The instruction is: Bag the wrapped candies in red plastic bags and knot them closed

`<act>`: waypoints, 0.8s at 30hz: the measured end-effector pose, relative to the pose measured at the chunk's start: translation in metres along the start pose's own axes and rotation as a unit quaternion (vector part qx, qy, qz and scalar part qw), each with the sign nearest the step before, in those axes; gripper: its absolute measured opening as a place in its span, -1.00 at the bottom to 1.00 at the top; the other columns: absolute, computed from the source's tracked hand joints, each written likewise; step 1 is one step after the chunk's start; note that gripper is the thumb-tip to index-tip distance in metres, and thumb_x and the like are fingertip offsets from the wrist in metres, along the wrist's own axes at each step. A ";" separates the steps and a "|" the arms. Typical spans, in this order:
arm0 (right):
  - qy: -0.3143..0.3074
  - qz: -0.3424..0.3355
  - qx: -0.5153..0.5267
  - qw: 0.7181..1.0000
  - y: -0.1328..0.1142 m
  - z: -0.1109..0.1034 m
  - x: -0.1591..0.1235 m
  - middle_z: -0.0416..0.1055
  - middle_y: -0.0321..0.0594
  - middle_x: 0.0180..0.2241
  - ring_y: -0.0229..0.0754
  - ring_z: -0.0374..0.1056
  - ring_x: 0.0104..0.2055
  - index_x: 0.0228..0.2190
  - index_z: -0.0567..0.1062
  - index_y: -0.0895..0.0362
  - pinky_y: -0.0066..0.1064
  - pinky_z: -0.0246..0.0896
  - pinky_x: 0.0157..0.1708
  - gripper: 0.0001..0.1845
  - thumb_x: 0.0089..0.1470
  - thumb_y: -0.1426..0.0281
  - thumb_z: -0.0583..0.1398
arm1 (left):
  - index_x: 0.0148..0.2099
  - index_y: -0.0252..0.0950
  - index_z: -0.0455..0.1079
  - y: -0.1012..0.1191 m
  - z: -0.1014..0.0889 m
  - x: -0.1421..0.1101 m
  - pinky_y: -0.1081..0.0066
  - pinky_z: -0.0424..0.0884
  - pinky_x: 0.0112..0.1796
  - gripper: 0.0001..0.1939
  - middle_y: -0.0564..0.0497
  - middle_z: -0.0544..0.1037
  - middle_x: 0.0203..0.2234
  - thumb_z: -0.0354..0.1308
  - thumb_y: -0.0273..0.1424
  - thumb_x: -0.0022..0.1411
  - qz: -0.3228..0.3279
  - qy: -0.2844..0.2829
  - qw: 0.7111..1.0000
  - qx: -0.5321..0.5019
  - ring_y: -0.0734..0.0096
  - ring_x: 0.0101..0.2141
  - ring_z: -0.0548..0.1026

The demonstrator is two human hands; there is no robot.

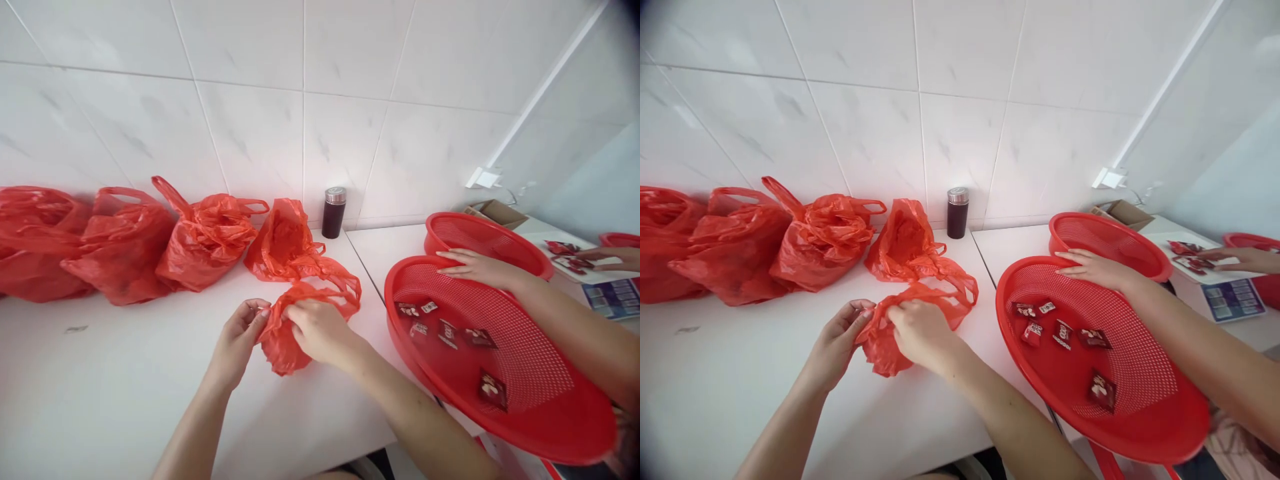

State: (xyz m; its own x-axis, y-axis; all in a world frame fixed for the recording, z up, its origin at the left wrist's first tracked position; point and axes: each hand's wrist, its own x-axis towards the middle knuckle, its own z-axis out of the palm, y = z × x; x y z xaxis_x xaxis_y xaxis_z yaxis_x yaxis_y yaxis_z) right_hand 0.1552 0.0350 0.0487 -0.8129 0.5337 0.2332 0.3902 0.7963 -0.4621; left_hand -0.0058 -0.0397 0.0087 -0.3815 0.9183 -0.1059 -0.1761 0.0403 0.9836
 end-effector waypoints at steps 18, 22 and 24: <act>0.058 -0.072 -0.051 0.994 -0.008 0.025 -0.014 0.43 -0.15 -0.01 -0.08 0.29 0.03 -0.20 0.54 0.07 -0.21 0.16 0.03 -0.71 0.14 0.57 0.08 | -0.26 -0.23 0.33 0.001 -0.004 0.002 0.61 0.20 -0.64 -0.68 0.21 0.32 -0.67 0.33 -0.19 0.06 -0.081 -0.008 0.994 -0.068 0.57 -0.67 0.28; 0.004 -0.016 -0.146 0.989 0.011 0.050 -0.008 0.15 -0.07 0.24 0.14 0.16 0.15 -0.22 0.54 0.09 -0.01 0.04 0.07 -0.74 0.02 0.51 0.18 | -0.17 -0.16 0.28 0.002 -0.015 -0.003 0.60 0.15 -0.63 -0.72 0.21 0.28 -0.62 0.23 -0.17 0.15 -0.104 -0.104 0.989 -0.024 0.58 -0.67 0.23; -0.066 0.047 -0.153 0.985 0.018 0.054 -0.011 0.33 -0.01 0.09 0.03 0.36 -0.04 -0.02 0.45 0.07 -0.11 0.16 -0.06 -0.53 -0.01 0.58 0.15 | -0.12 -0.11 0.25 0.000 -0.026 -0.004 0.56 0.23 -0.57 -0.72 0.16 0.34 -0.49 0.21 -0.21 0.16 -0.061 -0.093 0.993 0.036 0.54 -0.60 0.29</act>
State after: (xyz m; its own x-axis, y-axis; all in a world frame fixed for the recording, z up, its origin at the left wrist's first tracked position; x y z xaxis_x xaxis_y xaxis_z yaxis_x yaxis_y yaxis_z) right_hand 0.1484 0.0281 -0.0081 -0.8078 0.5842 0.0785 0.5626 0.8039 -0.1927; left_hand -0.0280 -0.0539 0.0052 -0.1862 0.9613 -0.2030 -0.1433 0.1779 0.9736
